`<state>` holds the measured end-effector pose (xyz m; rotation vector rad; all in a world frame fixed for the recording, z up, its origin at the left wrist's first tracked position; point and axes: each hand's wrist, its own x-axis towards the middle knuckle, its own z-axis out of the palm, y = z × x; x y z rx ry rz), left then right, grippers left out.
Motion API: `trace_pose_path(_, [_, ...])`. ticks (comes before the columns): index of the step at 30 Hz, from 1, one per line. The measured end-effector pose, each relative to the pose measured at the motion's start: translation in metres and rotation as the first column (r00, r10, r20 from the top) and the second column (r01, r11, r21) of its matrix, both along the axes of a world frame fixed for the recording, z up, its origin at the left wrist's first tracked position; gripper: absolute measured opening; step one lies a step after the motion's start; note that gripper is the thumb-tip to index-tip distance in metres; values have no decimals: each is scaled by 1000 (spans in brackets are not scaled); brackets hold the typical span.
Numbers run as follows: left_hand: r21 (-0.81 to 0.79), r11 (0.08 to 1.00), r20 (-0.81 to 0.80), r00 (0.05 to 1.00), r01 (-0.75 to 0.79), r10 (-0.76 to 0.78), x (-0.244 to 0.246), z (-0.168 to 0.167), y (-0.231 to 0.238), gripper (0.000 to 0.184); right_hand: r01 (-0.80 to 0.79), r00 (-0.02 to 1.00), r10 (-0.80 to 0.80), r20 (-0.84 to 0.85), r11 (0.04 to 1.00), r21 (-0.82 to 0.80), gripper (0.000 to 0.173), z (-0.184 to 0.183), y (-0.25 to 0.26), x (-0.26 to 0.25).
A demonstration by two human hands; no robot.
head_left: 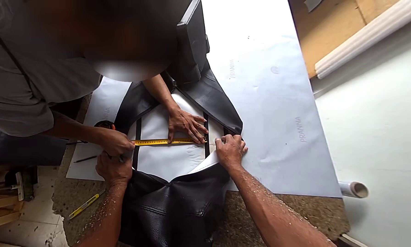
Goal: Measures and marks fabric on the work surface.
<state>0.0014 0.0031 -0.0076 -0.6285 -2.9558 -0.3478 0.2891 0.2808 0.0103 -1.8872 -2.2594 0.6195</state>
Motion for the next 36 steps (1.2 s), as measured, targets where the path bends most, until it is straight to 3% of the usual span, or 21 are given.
trace_pose_path(3, [-13, 1000, -10, 1000, 5, -5, 0, 1, 0, 54, -56, 998, 56, -4, 998, 18, 33, -5, -3, 8])
trace_pose_path(6, [1, 1000, -15, 1000, 5, -5, 0, 2, 0, 56, -133, 991, 132, 9, 991, 31, 38, -15, -6, 19])
trace_pose_path(9, [5, 1000, -10, 1000, 7, -7, 0, 2, -1, 48, -179, 984, 179, 3, 983, 32, 46, -19, -8, 24])
trace_pose_path(36, [-113, 993, 13, 999, -27, 29, -3, -5, -1, 41, -206, 977, 210, -20, 971, 121, 52, -29, -9, 26])
